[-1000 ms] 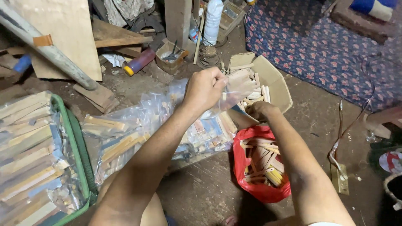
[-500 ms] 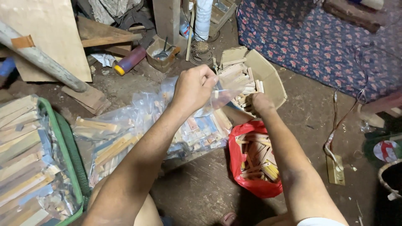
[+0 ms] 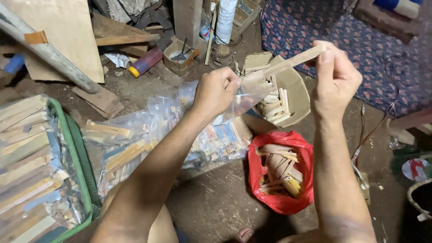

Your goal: The person picks up thin wooden slats from a large pile and a red bag, sorts them, and places them into clear plastic bags by hand.

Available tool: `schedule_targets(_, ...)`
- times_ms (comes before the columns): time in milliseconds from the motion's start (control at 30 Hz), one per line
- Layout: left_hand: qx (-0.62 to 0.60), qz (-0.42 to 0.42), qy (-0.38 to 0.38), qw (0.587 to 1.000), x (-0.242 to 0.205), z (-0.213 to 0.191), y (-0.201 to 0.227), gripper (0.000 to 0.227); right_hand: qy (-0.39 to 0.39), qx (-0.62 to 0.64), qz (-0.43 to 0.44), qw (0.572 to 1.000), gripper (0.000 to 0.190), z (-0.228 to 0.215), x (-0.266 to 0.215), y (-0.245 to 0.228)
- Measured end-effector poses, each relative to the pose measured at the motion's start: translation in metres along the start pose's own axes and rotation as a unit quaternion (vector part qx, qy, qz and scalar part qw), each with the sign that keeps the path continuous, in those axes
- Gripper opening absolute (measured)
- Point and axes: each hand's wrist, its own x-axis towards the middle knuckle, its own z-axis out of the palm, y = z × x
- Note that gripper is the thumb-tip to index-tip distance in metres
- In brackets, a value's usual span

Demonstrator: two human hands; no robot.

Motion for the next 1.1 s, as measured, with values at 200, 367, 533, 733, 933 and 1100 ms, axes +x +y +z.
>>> schedule_targets(200,-0.021,-0.027,0.013,0.999,0.003,0.004,-0.017,0.008,-0.091,-0.042,-0.074,0.992,0.018,0.057,-0.035,0.014)
schedule_targets(367,-0.022,-0.045,0.031,0.998,0.007,-0.001,-0.026,0.009,-0.157,-0.016,0.009,0.987,0.028,0.085,-0.068,0.049)
schedule_targets(533,-0.023,-0.036,0.032,0.999,0.004,-0.009,-0.025,0.009,-0.063,-0.014,0.126,0.99,0.019,0.064,-0.044,0.059)
schedule_targets(733,-0.011,-0.022,0.019,0.999,0.007,-0.009,-0.025,0.007,-0.026,-0.216,0.222,0.951,0.009,-0.008,-0.054,0.215)
schedule_targets(933,-0.017,-0.01,0.01,1.0,0.006,-0.001,-0.02,0.006,-0.394,-0.374,0.195,0.817,0.033,0.003,-0.133,0.335)
schedule_targets(1100,-0.022,-0.011,0.006,1.0,0.006,0.0,-0.016,0.007,-0.616,-0.513,0.086,0.591,0.037,0.029,-0.118,0.307)
